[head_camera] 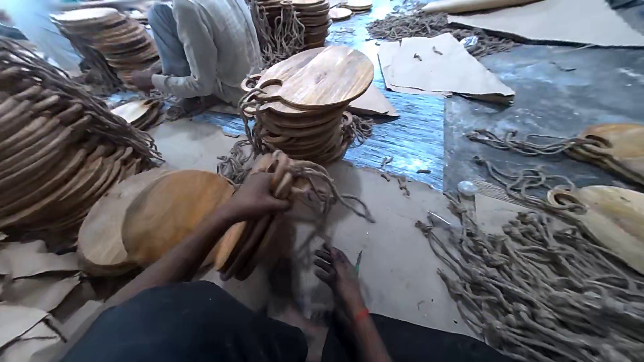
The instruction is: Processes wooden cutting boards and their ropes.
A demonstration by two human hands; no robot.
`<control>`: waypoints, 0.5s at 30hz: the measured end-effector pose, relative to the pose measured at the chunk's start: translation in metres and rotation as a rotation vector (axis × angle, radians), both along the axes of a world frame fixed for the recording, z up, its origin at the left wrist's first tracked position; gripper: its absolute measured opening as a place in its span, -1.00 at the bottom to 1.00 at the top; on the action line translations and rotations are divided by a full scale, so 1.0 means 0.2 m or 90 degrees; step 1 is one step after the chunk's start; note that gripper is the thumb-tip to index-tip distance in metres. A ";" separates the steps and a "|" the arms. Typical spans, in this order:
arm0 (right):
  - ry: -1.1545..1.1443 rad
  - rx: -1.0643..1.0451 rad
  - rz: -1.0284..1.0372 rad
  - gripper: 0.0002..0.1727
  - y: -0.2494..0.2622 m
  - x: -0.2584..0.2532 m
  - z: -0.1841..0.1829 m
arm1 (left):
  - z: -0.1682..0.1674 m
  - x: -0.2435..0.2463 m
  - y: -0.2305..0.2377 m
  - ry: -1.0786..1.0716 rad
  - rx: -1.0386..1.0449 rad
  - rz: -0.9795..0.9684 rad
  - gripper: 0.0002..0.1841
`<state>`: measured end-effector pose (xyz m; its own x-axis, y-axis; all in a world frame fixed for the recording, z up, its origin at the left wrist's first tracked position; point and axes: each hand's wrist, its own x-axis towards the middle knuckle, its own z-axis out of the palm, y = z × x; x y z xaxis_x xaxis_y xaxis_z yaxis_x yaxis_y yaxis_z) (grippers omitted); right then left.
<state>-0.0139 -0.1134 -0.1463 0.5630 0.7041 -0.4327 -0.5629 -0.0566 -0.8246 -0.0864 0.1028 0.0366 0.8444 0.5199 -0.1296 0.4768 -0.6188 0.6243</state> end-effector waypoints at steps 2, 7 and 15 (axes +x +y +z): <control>0.182 0.035 -0.007 -0.36 0.13 -0.10 0.11 | -0.05 -0.01 0.04 -0.123 -0.175 0.060 -0.68; 0.417 0.057 -0.174 -0.46 0.26 -0.18 0.26 | -0.09 0.03 0.07 -0.105 -0.191 0.039 -0.68; 0.354 0.143 -0.095 -0.42 0.22 -0.17 0.29 | -0.26 0.07 -0.21 0.078 -0.174 -0.087 -0.54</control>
